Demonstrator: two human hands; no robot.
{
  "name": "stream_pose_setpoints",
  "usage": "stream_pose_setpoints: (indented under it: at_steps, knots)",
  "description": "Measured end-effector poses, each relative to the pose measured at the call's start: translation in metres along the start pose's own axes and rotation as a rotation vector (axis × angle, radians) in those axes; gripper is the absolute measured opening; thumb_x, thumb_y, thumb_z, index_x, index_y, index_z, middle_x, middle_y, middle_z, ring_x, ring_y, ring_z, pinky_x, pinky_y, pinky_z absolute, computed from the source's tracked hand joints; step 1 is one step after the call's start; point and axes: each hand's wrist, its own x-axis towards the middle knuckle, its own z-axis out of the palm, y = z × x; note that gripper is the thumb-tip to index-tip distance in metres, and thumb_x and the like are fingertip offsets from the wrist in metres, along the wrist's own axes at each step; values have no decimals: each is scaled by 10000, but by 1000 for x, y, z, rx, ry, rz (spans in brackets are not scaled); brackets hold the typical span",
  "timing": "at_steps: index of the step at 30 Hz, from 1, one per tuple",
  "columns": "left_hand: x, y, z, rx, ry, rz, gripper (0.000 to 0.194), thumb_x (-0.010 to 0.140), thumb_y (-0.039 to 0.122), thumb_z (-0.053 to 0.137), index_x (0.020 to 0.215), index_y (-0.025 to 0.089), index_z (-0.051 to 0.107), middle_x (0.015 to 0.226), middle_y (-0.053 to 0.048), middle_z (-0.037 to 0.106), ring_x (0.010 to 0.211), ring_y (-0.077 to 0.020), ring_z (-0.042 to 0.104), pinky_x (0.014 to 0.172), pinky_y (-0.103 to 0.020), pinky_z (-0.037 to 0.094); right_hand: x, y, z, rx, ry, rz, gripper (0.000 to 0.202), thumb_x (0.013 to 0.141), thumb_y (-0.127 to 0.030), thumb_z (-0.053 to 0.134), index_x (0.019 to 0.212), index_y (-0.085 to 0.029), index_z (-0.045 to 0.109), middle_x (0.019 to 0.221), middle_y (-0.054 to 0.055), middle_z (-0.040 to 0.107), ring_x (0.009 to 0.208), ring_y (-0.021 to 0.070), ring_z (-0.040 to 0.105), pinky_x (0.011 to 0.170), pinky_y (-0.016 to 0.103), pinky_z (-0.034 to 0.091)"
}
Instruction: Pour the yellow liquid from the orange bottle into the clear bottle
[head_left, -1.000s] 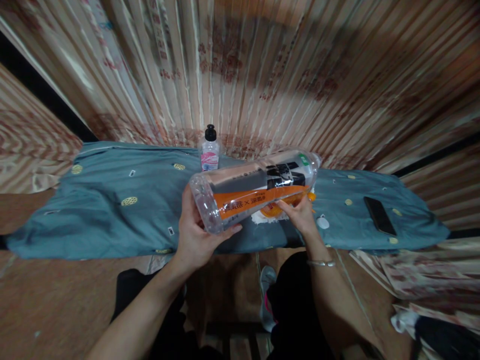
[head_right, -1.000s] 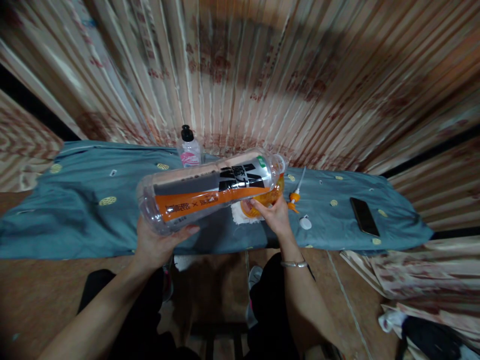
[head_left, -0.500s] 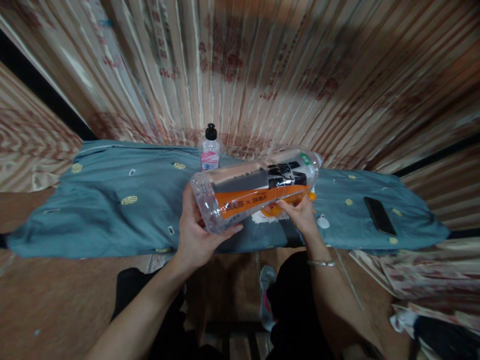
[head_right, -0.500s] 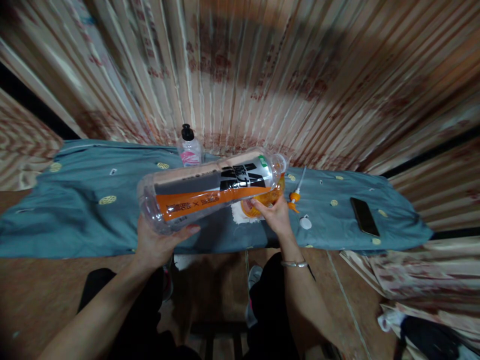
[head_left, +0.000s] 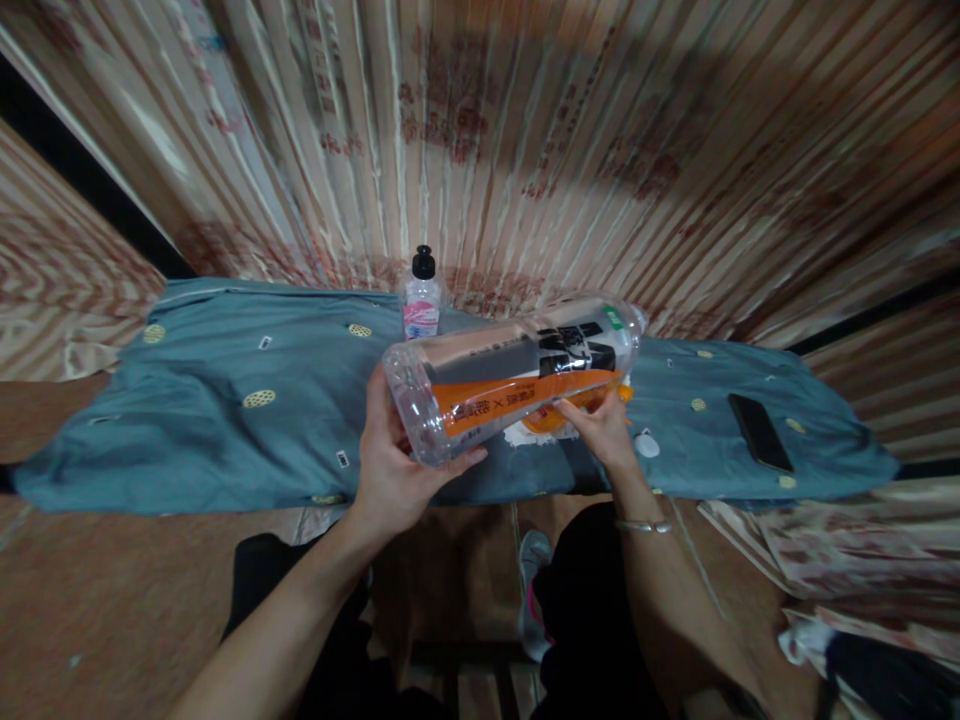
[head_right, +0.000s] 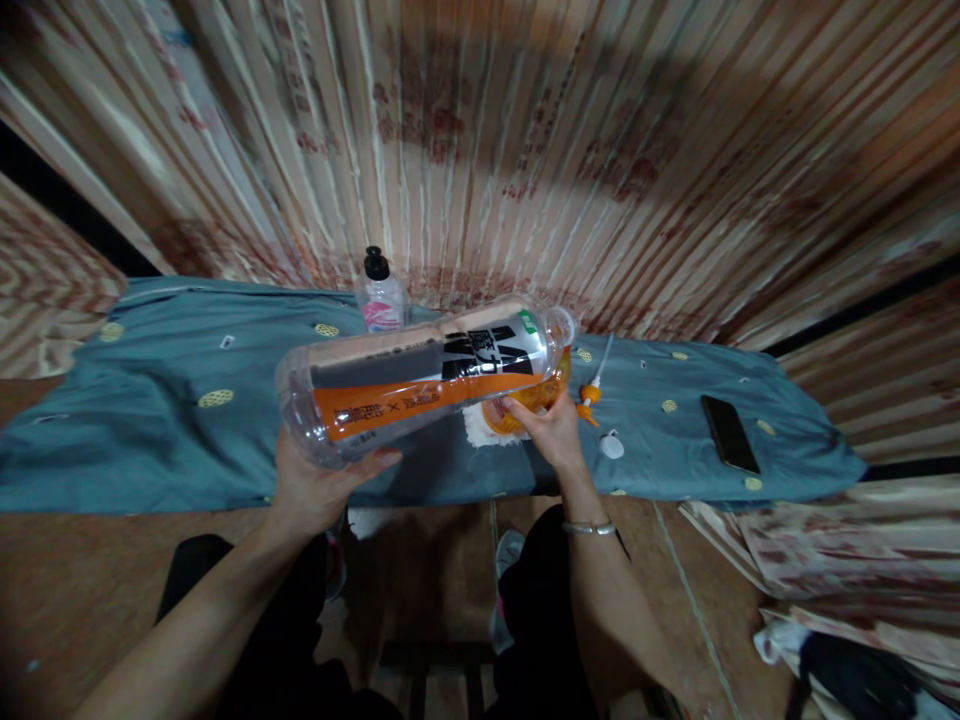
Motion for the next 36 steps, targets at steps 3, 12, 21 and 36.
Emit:
stream_pose_setpoints:
  at_steps: [3, 12, 21, 36]
  knots:
    - [1, 1, 0, -8, -17, -4, 1088, 490, 551, 1018, 1408, 200, 551, 1250, -158, 739, 1101, -369, 773, 940, -534, 673, 0, 2, 0, 1, 1, 4, 642, 622, -614, 901, 1059, -210, 658, 1083, 148, 790, 1004, 376, 760, 997, 595, 592]
    - [1, 5, 1, -31, -24, -24, 1003, 507, 536, 1008, 1344, 177, 588, 1278, -173, 739, 1129, -366, 770, 959, -513, 673, 0, 7, -2, -33, 2, 4, 631, 624, -632, 907, 1052, -231, 676, 1085, 119, 792, 1012, 350, 754, 1015, 563, 590]
    - [1, 5, -1, 2, -32, -3, 753, 521, 526, 1006, 1098, 188, 660, 1221, -135, 753, 1149, -356, 763, 968, -519, 664, 0, 2, -1, -24, 4, 0, 626, 631, -619, 892, 1046, -206, 672, 1074, 134, 793, 997, 344, 759, 1009, 544, 591]
    - [2, 3, -1, -15, -50, 15, 731, 526, 506, 1010, 1082, 184, 660, 1307, -163, 718, 1140, -351, 758, 962, -537, 661, -1, 3, -2, -13, -7, 9, 631, 632, -629, 901, 1056, -226, 665, 1071, 115, 792, 998, 337, 756, 1020, 554, 592]
